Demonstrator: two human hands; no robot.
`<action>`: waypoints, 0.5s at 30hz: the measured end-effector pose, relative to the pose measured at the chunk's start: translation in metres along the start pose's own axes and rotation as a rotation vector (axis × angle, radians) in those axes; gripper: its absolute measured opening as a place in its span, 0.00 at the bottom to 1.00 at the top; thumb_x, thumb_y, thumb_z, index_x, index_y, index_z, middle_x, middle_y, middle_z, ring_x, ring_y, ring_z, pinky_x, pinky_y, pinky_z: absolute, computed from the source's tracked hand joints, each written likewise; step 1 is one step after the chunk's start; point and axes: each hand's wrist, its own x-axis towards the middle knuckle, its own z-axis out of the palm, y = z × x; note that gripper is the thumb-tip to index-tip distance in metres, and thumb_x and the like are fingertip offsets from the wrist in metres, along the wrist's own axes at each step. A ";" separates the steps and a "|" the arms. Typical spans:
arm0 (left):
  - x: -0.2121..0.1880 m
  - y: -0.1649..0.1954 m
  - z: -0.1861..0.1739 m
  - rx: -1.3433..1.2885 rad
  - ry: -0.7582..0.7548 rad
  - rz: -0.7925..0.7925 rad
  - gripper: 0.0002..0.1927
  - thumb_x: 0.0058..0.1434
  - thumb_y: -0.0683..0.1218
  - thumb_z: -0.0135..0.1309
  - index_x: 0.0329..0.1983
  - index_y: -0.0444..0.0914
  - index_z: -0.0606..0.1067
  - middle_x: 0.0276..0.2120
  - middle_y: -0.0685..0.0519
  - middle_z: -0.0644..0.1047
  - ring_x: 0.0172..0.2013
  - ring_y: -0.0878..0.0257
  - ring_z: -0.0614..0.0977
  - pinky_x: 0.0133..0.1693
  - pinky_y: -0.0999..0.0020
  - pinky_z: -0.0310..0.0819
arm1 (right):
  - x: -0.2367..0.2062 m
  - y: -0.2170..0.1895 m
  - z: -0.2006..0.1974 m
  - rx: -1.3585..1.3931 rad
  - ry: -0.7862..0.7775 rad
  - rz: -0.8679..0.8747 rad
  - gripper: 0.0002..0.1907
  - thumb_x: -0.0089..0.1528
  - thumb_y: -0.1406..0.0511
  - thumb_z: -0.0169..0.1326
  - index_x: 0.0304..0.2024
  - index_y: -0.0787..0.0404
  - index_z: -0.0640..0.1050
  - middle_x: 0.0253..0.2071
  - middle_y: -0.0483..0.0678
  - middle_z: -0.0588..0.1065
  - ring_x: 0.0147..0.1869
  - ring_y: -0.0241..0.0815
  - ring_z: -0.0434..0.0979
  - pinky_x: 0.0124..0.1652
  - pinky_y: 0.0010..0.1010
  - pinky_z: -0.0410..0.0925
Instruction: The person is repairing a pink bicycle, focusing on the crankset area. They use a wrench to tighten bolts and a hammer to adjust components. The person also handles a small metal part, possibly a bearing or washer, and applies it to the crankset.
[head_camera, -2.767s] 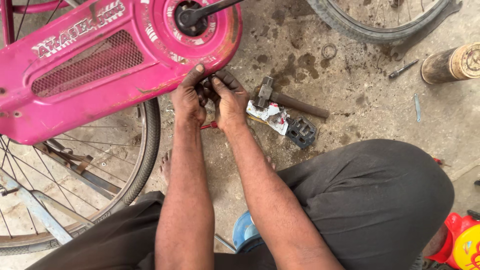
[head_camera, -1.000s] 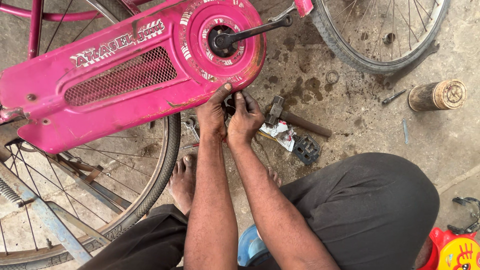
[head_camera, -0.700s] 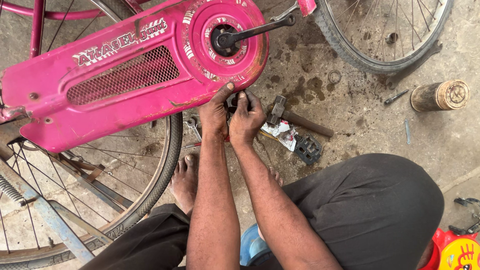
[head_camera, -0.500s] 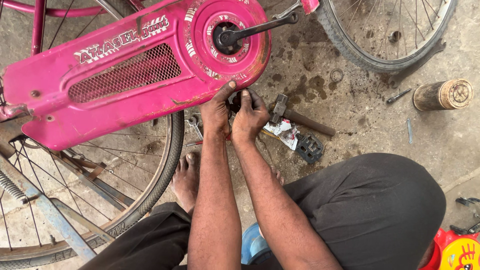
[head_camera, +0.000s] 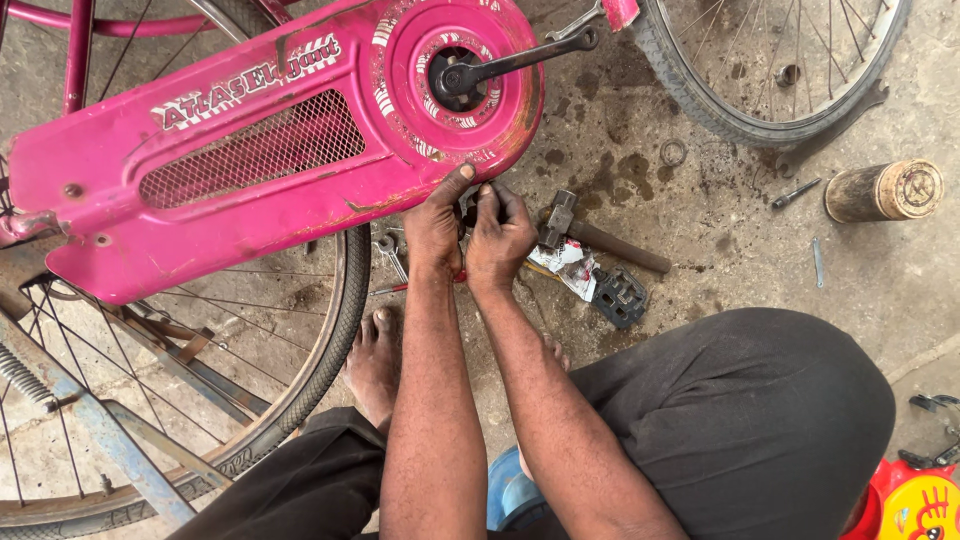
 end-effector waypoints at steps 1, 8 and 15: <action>0.000 0.000 0.000 0.023 0.009 -0.003 0.20 0.55 0.39 0.67 0.50 0.30 0.76 0.41 0.45 0.80 0.40 0.57 0.81 0.42 0.62 0.79 | 0.000 0.000 0.001 0.035 0.016 0.054 0.09 0.67 0.65 0.56 0.43 0.67 0.80 0.35 0.46 0.79 0.37 0.35 0.79 0.37 0.26 0.76; -0.001 0.001 0.003 -0.037 0.001 0.009 0.23 0.53 0.39 0.67 0.52 0.32 0.74 0.41 0.48 0.80 0.42 0.58 0.82 0.44 0.62 0.80 | 0.011 0.000 -0.002 0.667 -0.077 0.369 0.06 0.66 0.67 0.58 0.42 0.65 0.79 0.36 0.47 0.78 0.38 0.39 0.77 0.40 0.31 0.74; 0.000 -0.001 0.004 -0.088 -0.009 -0.020 0.22 0.52 0.37 0.67 0.49 0.33 0.75 0.40 0.49 0.80 0.40 0.58 0.83 0.44 0.62 0.82 | 0.010 -0.006 0.006 0.527 0.068 0.420 0.06 0.65 0.67 0.58 0.39 0.65 0.79 0.33 0.47 0.78 0.34 0.38 0.77 0.36 0.30 0.74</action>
